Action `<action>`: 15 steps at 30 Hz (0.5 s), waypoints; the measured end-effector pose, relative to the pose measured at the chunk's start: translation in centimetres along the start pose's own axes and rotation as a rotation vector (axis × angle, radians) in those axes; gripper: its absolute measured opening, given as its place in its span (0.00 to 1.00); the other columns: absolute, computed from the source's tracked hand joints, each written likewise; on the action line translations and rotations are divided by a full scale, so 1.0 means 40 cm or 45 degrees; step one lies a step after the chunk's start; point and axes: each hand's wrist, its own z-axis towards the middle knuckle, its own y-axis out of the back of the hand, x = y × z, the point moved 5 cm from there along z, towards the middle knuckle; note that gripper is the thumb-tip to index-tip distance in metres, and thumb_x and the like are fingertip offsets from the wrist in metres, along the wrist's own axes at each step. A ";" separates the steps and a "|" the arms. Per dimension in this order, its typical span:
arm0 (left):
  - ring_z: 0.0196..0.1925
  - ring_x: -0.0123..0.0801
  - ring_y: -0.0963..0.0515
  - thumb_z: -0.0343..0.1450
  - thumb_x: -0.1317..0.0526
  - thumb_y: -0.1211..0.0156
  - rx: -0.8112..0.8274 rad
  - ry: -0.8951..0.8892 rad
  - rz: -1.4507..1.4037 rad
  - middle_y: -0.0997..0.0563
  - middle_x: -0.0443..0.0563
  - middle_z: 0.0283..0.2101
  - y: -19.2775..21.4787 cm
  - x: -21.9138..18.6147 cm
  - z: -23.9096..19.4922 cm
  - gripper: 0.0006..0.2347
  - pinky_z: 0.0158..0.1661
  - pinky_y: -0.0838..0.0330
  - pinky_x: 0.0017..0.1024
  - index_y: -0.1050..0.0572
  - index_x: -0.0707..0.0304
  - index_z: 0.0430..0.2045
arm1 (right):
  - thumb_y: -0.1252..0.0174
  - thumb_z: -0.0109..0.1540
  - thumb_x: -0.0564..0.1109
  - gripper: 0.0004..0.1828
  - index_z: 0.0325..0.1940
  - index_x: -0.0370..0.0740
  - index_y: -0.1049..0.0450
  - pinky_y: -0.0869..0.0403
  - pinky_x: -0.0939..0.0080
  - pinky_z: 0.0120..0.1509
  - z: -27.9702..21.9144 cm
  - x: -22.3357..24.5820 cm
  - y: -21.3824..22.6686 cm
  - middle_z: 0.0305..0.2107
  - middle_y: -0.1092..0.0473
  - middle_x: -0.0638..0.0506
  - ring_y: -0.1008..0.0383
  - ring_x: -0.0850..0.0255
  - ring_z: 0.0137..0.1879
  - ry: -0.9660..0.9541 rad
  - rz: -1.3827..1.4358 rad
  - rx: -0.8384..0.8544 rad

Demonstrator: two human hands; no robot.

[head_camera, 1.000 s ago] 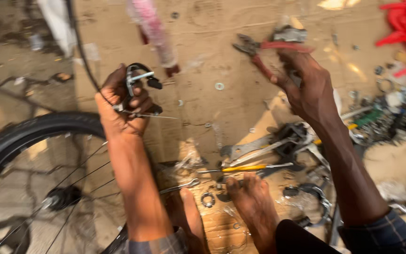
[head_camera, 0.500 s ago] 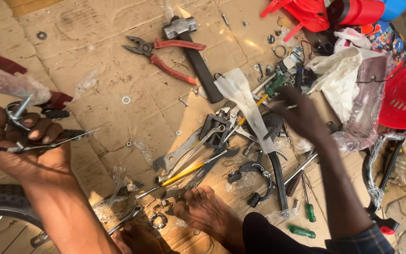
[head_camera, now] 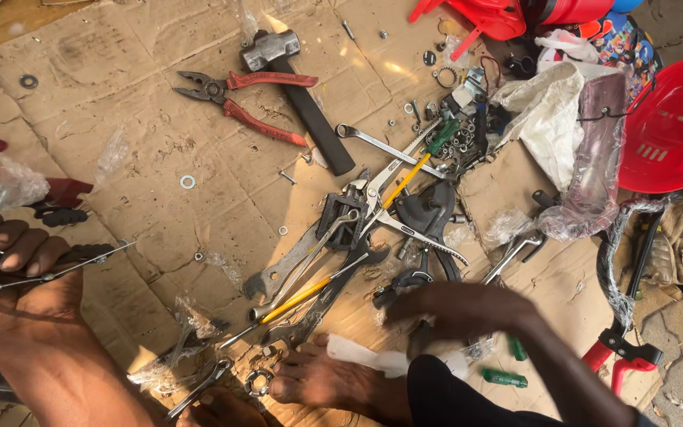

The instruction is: The person assembles a bicycle by attaching a wheel to the frame and installing brake components. They use wrenches and other tools to tighten bolts and secure parts.

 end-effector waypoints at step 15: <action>0.25 0.27 0.28 0.82 0.59 0.47 -0.066 -0.048 0.060 0.27 0.51 0.30 -0.032 0.017 -0.008 0.11 0.27 0.38 0.21 0.31 0.66 0.32 | 0.37 0.62 0.39 0.20 0.57 0.52 0.20 0.26 0.55 0.44 0.027 -0.347 0.552 0.38 0.21 0.48 0.23 0.57 0.38 -0.239 -0.216 -1.182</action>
